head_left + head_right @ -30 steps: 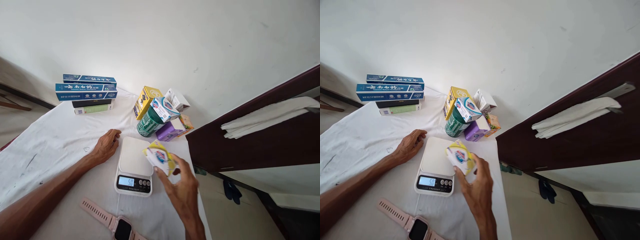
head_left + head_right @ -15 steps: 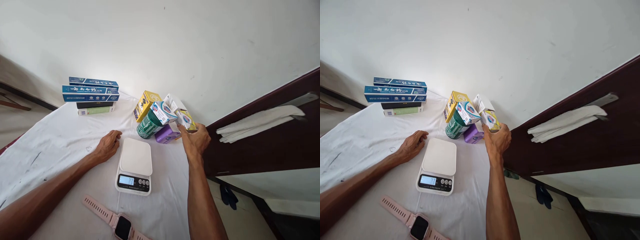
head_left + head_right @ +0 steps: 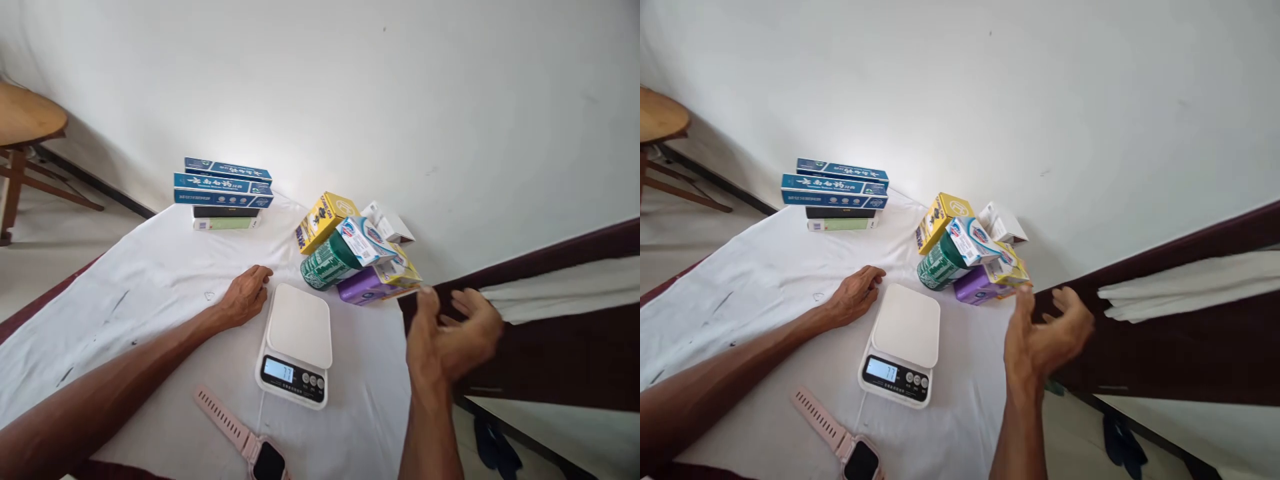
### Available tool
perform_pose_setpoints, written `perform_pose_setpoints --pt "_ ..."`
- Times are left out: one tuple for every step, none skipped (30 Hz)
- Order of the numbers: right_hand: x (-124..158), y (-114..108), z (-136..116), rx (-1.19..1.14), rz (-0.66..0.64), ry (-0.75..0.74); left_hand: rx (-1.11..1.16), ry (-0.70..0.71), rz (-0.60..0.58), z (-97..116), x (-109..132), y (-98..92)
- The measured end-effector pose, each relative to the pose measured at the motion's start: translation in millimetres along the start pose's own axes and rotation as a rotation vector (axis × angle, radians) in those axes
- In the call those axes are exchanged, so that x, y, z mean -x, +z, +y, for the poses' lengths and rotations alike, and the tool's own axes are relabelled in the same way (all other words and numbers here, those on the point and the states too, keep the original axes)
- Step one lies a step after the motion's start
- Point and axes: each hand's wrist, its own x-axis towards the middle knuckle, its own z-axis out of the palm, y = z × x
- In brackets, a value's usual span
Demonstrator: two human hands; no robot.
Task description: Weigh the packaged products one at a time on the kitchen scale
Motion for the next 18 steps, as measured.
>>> perform_pose_setpoints --pt "9.3 -4.3 -10.9 0.002 0.080 -0.041 -0.004 -0.002 0.000 -0.5 0.2 0.8" --pt "19.6 -6.9 -23.0 0.002 0.100 -0.114 -0.009 -0.003 0.001 -0.8 0.7 1.4" --pt "30.4 -7.9 -35.7 0.002 0.101 -0.192 -0.014 -0.003 0.002 -0.7 1.4 1.9" --pt "41.1 -7.4 -47.8 -0.015 0.062 -0.290 -0.020 0.000 0.003 0.0 2.3 1.8" --pt "51.4 -6.0 -58.5 -0.040 0.018 -0.378 -0.026 0.006 0.003 1.4 3.3 0.9" --pt "61.0 -4.0 -67.1 -0.075 -0.019 -0.442 -0.033 0.015 0.003 3.5 4.0 -1.0" --pt "69.5 -2.2 -73.3 -0.117 -0.053 -0.476 -0.040 0.027 0.002 6.4 4.1 -4.5" --pt "77.2 -1.1 -76.9 -0.163 -0.083 -0.484 -0.046 0.044 0.004 9.8 2.9 -9.7" --pt "84.2 -1.2 -78.3 -0.211 -0.112 -0.473 -0.055 0.067 0.019 13.6 0.1 -17.0" --pt "90.9 -2.8 -78.2 -0.259 -0.141 -0.455 -0.070 0.093 0.051 17.5 -4.5 -26.6" --pt "97.6 -5.9 -77.3 -0.307 -0.176 -0.443 -0.101 0.116 0.099 21.2 -11.2 -38.3" --pt "104.5 -10.4 -76.3 -0.355 -0.215 -0.439 -0.152 0.128 0.161 24.3 -19.7 -52.0" --pt "111.7 -15.7 -75.9 -0.406 -0.256 -0.442 -0.224 0.126 0.231 26.3 -29.5 -67.2" --pt "119.0 -21.4 -76.5 -0.459 -0.298 -0.454 -0.323 0.099 0.291 27.1 -40.0 -83.1" --pt "126.2 -26.8 -78.3 -0.508 -0.335 -0.471 -0.431 0.048 0.342 26.2 -50.3 -99.1" --pt "133.0 -31.3 -80.9 -0.549 -0.356 -0.498 -0.539 -0.013 0.377 23.8 -59.6 -114.3" --pt "138.7 -34.6 -84.0 -0.576 -0.362 -0.539 -0.640 -0.070 0.399 20.0 -67.2 -128.1" --pt "143.1 -36.5 -87.1 -0.587 -0.354 -0.588 -0.726 -0.123 0.406 15.1 -72.8 -139.9"
